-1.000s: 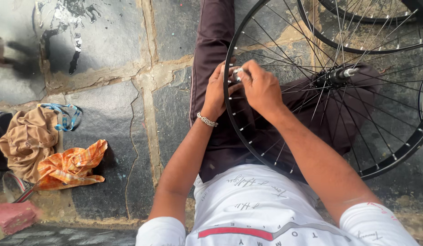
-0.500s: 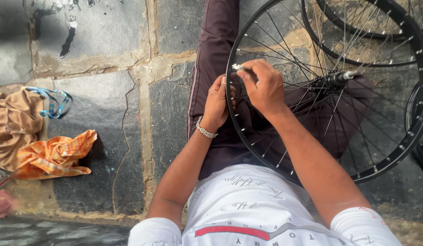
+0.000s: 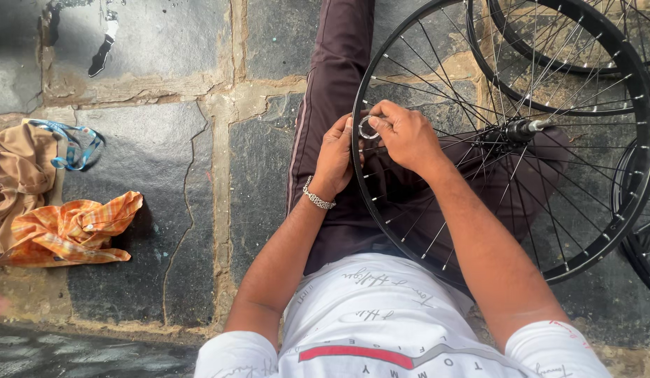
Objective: The person sits on a paved surface and uses a spoke wrench to tighten the nipples on a bicycle wheel. They systematically rotate the wheel and adjust the tension of the spokes to true the wheel.
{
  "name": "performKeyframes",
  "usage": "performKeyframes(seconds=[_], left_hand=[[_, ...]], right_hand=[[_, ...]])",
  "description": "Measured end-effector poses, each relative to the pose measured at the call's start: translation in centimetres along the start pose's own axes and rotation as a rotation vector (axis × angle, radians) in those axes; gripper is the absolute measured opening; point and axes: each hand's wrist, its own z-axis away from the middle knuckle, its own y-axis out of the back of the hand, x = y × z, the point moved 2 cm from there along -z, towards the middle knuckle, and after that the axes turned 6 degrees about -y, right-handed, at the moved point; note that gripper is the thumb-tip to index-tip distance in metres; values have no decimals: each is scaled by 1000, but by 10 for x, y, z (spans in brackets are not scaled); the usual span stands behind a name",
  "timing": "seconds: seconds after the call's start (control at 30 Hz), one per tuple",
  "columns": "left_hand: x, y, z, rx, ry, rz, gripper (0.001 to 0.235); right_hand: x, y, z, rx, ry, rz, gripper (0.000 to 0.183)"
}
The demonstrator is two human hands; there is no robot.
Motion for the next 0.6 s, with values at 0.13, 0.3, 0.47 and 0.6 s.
performKeyframes(seconds=[0.13, 0.3, 0.47, 0.6], left_hand=[[-2, 1, -1, 21, -4, -1, 33], [-1, 2, 0, 10, 2, -1, 32], [-2, 0, 0, 51, 18, 1, 31], [-1, 1, 0, 46, 9, -11, 32]], right_hand=[[-1, -3, 5, 74, 90, 61, 19], [2, -5, 6, 83, 96, 167, 20], [2, 0, 3, -10, 27, 81, 19], [2, 1, -2, -115, -56, -76, 18]])
